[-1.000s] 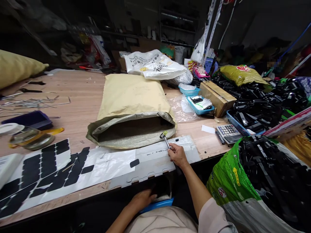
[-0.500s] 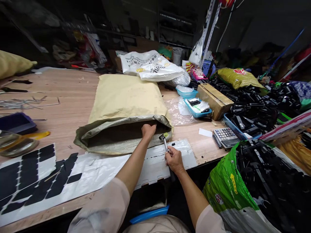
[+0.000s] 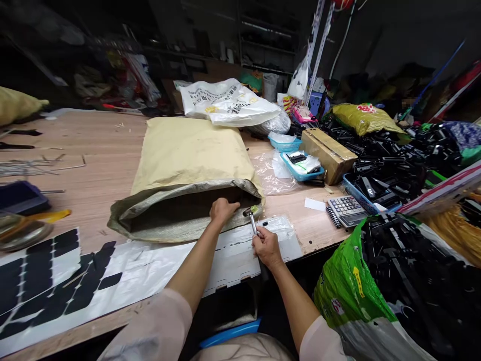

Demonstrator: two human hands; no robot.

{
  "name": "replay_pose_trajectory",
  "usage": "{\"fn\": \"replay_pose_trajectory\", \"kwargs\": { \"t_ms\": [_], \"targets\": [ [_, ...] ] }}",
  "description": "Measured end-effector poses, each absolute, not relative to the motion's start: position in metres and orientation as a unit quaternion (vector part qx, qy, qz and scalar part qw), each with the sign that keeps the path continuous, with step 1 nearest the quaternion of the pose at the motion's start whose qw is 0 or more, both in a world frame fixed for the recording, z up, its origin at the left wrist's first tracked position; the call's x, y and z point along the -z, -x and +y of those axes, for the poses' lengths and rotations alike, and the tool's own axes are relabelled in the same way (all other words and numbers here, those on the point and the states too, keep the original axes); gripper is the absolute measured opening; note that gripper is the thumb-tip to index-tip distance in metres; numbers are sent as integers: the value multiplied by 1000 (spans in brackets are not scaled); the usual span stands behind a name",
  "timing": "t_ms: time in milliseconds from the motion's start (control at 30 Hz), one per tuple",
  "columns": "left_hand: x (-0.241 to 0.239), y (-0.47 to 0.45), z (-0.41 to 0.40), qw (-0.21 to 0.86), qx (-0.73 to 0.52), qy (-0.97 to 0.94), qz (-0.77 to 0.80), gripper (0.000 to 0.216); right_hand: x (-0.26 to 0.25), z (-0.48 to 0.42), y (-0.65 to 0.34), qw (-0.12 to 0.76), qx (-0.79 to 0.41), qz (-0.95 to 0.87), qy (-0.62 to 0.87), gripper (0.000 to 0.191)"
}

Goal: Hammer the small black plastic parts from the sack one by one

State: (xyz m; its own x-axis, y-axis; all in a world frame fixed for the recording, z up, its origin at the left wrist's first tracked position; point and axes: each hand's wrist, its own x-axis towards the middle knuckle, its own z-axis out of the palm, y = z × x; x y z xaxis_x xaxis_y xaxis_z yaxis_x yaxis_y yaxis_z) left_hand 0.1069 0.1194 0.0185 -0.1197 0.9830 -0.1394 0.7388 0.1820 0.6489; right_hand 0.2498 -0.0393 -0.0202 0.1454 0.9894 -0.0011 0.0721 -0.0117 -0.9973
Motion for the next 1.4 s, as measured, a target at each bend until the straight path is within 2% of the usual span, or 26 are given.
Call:
{"fn": "replay_pose_trajectory", "kwargs": {
  "t_ms": [167, 333, 433, 633, 933, 1200, 1400],
  "targets": [
    [-12, -60, 47, 245, -252, -719, 600, 14, 20, -40, -251, 519, -441, -480, 553, 28],
    [14, -33, 5, 235, -255, -755, 557, 11, 26, -41, -252, 505, -432, -504, 552, 37],
    [23, -31, 4, 225, -272, -759, 547, 15, 27, -46, -251, 488, -414, -532, 555, 41],
    [25, -32, 7, 239, -262, -757, 548, 20, 11, -71, -243, 445, -365, -619, 534, 38],
    [23, -32, 7, 242, -250, -755, 556, 17, 4, -86, -232, 388, -327, -682, 527, 36],
    [18, -42, 1, 173, -237, -757, 583, 23, 3, -87, -239, 422, -343, -642, 541, 36],
    [21, -40, 4, 186, -218, -762, 581, 18, 2, -87, -241, 415, -326, -651, 545, 36]
  ]
}}
